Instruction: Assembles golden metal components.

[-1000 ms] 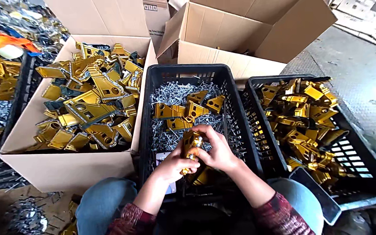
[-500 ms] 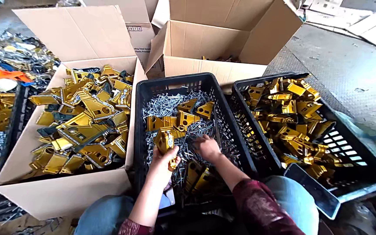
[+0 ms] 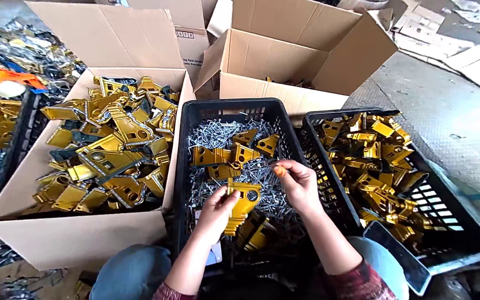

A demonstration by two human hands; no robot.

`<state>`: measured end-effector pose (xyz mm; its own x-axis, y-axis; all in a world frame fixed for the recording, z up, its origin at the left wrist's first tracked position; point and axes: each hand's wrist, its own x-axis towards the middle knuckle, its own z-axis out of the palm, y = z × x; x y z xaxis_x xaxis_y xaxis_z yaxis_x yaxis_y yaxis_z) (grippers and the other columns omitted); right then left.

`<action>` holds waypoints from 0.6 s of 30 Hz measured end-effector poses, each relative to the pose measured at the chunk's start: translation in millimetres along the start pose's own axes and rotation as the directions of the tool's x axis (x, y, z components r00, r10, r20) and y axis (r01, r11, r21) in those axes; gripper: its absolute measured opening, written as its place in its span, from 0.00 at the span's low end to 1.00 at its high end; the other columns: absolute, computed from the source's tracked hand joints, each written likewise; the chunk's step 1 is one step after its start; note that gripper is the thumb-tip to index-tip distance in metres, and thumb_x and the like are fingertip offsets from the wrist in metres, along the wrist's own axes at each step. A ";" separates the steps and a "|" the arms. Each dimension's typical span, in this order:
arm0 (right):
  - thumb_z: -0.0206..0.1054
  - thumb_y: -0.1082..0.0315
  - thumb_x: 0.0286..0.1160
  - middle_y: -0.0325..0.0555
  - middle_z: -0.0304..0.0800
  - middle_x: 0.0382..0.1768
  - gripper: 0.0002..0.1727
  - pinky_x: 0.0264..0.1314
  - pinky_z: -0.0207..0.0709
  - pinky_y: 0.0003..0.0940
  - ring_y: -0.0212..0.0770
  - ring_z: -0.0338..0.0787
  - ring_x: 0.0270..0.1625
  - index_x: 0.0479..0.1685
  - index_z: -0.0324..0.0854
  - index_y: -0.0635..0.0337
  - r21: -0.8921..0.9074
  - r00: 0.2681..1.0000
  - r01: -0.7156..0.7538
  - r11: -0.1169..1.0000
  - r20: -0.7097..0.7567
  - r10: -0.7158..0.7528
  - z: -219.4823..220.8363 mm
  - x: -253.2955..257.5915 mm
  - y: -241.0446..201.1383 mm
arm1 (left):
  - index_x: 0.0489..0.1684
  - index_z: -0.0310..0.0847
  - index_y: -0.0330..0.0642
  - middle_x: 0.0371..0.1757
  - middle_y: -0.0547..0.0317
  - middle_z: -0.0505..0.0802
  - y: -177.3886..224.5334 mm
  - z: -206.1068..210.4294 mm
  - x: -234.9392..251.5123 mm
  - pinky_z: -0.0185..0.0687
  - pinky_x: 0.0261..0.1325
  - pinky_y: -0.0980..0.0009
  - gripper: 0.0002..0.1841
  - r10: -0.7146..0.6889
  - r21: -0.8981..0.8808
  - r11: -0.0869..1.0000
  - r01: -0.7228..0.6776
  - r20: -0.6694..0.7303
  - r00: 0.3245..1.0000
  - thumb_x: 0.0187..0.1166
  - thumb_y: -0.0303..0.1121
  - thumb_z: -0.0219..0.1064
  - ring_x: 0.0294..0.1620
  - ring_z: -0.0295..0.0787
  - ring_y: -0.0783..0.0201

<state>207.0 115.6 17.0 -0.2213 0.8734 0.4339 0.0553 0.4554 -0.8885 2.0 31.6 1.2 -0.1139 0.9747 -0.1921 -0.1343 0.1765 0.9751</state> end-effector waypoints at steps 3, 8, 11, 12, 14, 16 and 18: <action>0.68 0.65 0.80 0.35 0.91 0.36 0.09 0.42 0.83 0.22 0.24 0.86 0.37 0.42 0.90 0.61 -0.105 0.989 0.147 0.984 0.034 -0.144 12.7 -4.3 10.2 | 0.64 0.80 0.32 0.50 0.52 0.93 0.4 6.1 -6.0 0.91 0.57 0.67 0.14 -0.033 -0.143 0.989 0.041 0.060 0.998 0.85 0.28 0.63 0.50 0.93 0.64; 0.63 0.56 0.83 0.39 0.90 0.26 0.17 0.45 0.75 0.36 0.36 0.83 0.34 0.40 0.95 0.55 -0.389 0.914 0.406 0.827 0.167 -0.371 29.3 -18.1 22.7 | 0.68 0.79 0.36 0.54 0.54 0.91 6.9 1.8 -5.7 0.87 0.59 0.66 0.23 -0.072 -0.052 0.996 0.067 -0.103 0.992 0.94 0.44 0.47 0.53 0.90 0.67; 0.61 0.55 0.86 0.39 0.90 0.27 0.18 0.45 0.73 0.34 0.34 0.83 0.35 0.44 0.96 0.55 -0.364 0.917 0.396 0.843 0.199 -0.345 24.5 -25.1 16.9 | 0.57 0.84 0.37 0.46 0.60 0.94 8.8 3.9 -3.6 0.84 0.59 0.70 0.21 -0.050 -0.035 0.998 0.044 -0.193 0.980 0.94 0.42 0.49 0.50 0.89 0.71; 0.61 0.54 0.86 0.39 0.91 0.28 0.19 0.45 0.73 0.33 0.34 0.83 0.36 0.44 0.96 0.55 -0.353 0.918 0.392 0.850 0.208 -0.337 21.1 -26.1 14.8 | 0.54 0.85 0.37 0.43 0.60 0.94 9.2 4.9 -3.5 0.85 0.57 0.71 0.20 -0.053 -0.042 0.998 0.045 -0.204 0.977 0.94 0.42 0.50 0.48 0.90 0.71; 0.60 0.54 0.86 0.40 0.92 0.30 0.20 0.47 0.74 0.33 0.34 0.84 0.37 0.44 0.96 0.55 -0.344 0.921 0.385 0.856 0.210 -0.329 15.7 -27.7 12.4 | 0.51 0.86 0.37 0.42 0.58 0.94 10.4 5.5 -3.9 0.87 0.55 0.70 0.22 -0.090 -0.076 0.994 0.078 -0.178 0.980 0.94 0.43 0.48 0.47 0.91 0.69; 0.60 0.55 0.86 0.40 0.92 0.30 0.19 0.48 0.76 0.32 0.33 0.85 0.38 0.43 0.95 0.57 -0.328 0.927 0.372 0.868 0.180 -0.329 12.9 -28.1 11.4 | 0.53 0.85 0.37 0.43 0.55 0.93 9.1 4.5 -2.7 0.89 0.52 0.68 0.22 -0.137 -0.093 0.988 0.124 -0.149 0.979 0.94 0.45 0.48 0.46 0.92 0.66; 0.60 0.57 0.86 0.40 0.92 0.30 0.19 0.48 0.77 0.31 0.31 0.85 0.38 0.42 0.95 0.58 -0.302 0.934 0.353 0.885 0.158 -0.319 11.8 -27.6 10.5 | 0.54 0.86 0.38 0.45 0.55 0.92 8.6 4.1 -2.0 0.87 0.53 0.68 0.22 -0.160 -0.072 0.986 0.150 -0.147 0.976 0.94 0.45 0.48 0.48 0.90 0.67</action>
<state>202.2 94.2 -6.1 -0.3781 0.6435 0.6655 0.2649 0.7640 -0.5883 5.2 31.8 10.4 -0.2343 0.9033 -0.3595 -0.2209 0.3106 0.9245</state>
